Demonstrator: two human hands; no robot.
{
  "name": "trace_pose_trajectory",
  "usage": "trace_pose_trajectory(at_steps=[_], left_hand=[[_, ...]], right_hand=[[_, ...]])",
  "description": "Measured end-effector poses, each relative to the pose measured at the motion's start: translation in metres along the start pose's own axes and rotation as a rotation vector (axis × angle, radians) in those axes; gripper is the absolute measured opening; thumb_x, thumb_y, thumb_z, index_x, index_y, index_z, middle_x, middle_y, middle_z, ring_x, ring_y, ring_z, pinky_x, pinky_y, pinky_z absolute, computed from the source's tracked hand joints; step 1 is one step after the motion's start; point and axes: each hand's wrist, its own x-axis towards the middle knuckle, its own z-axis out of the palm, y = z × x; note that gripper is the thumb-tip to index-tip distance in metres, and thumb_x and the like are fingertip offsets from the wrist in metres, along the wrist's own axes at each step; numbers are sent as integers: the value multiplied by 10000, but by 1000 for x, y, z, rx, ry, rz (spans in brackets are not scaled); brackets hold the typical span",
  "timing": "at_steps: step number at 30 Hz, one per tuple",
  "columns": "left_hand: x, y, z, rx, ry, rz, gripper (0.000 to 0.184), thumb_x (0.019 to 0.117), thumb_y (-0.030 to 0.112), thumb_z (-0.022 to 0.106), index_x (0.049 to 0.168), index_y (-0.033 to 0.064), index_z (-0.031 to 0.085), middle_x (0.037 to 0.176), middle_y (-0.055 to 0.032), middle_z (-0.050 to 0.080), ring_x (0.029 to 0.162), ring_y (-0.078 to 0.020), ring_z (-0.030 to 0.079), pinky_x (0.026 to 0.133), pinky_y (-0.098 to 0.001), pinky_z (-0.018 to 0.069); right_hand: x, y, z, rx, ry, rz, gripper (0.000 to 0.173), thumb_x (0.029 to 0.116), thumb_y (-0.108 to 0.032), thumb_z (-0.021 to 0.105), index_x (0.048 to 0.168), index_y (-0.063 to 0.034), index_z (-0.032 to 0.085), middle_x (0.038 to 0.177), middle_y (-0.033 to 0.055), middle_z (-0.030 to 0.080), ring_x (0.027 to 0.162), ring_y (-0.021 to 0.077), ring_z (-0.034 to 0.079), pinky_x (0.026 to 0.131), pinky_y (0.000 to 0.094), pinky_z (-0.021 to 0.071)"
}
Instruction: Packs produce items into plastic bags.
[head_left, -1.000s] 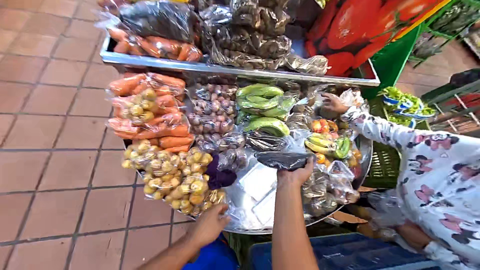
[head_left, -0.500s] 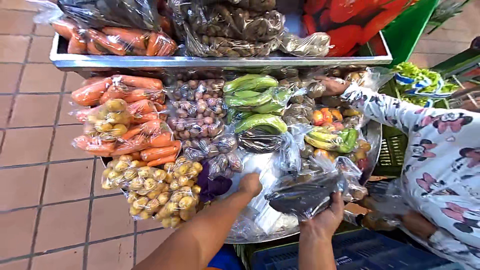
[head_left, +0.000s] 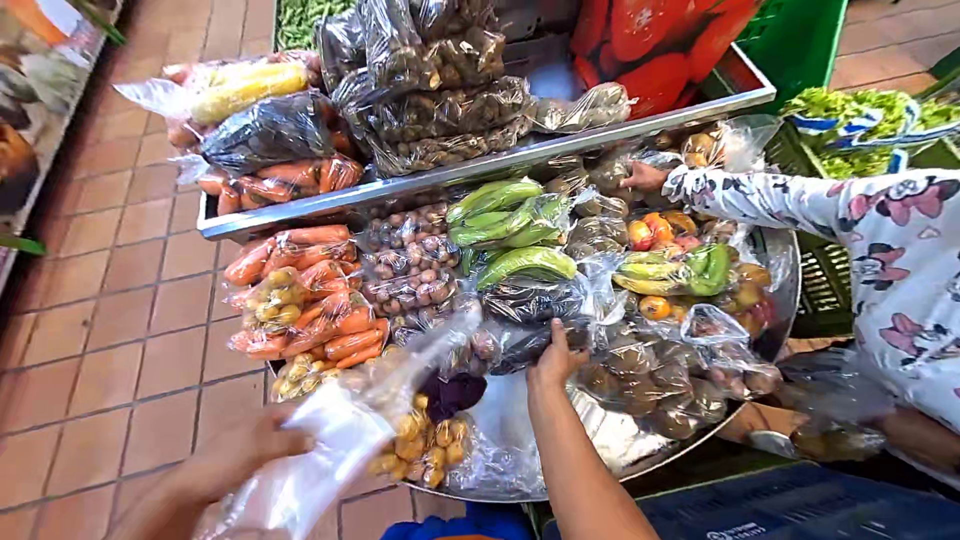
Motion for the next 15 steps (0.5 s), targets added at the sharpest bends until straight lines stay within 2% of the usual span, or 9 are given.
trace_pose_trajectory(at_steps=[2,3,5,7,8,10,12,14,15], left_hand=[[4,-9,-20,-61,99,-49,312,797,175,726,1086,59,693,888,-76,750,762,-168,732,686,-369,625],[15,-12,-23,-57,124,-64,292,847,137,698,1122,41,672,897,-99,745,760,-184,731,679,-378,622],[50,-17,-29,40,157,-70,318,938,93,677,1243,17,629,998,-158,728,845,-250,724,755,-450,615],[88,-24,-35,217,217,-57,307,987,112,665,1272,6,623,1081,-204,698,965,-320,691,867,-543,564],[102,-26,-36,295,271,-58,321,1001,116,654,1298,0,615,1140,-238,677,1045,-373,664,929,-605,523],[119,-29,-37,461,420,-77,334,1017,152,639,1319,10,626,1218,-286,654,1150,-476,615,977,-715,448],[128,-38,-32,550,511,-64,407,1019,195,631,1376,2,592,1314,-337,596,1247,-548,547,1019,-764,395],[129,-53,-17,519,554,-5,502,1003,234,671,1416,-24,548,1385,-377,520,1304,-583,477,1050,-773,362],[127,-56,-9,495,597,35,531,994,245,683,1429,-20,533,1426,-373,484,1329,-582,453,1060,-774,357]], right_hand=[[4,22,3,-149,95,-18,1121,757,-175,914,1589,-98,166,1455,252,481,1279,380,556,1017,543,525],[7,30,4,-261,144,-27,1134,729,-220,940,1580,-77,205,1417,282,506,1258,409,556,1009,555,508],[13,36,5,-383,176,-34,1128,720,-309,950,1572,-60,254,1392,295,524,1254,428,553,1024,564,490],[18,33,-2,-405,124,-22,1091,771,-336,918,1576,-59,236,1419,295,509,1288,423,540,1050,567,476],[21,31,-10,-417,61,-11,1063,809,-328,889,1585,-57,214,1448,290,490,1314,414,525,1064,568,468],[31,13,-29,-513,-148,56,938,888,-274,812,1576,-44,217,1470,265,480,1308,375,533,1060,550,480],[44,-26,-52,-723,-388,132,745,938,-238,735,1523,-25,326,1332,243,562,1080,330,622,885,504,549],[64,-75,-79,-938,-631,134,516,1005,-235,646,1430,3,476,1254,212,643,1027,286,686,874,455,581],[74,-95,-91,-1057,-728,40,399,1021,-224,624,1324,29,571,1144,196,697,955,260,712,848,439,594]])
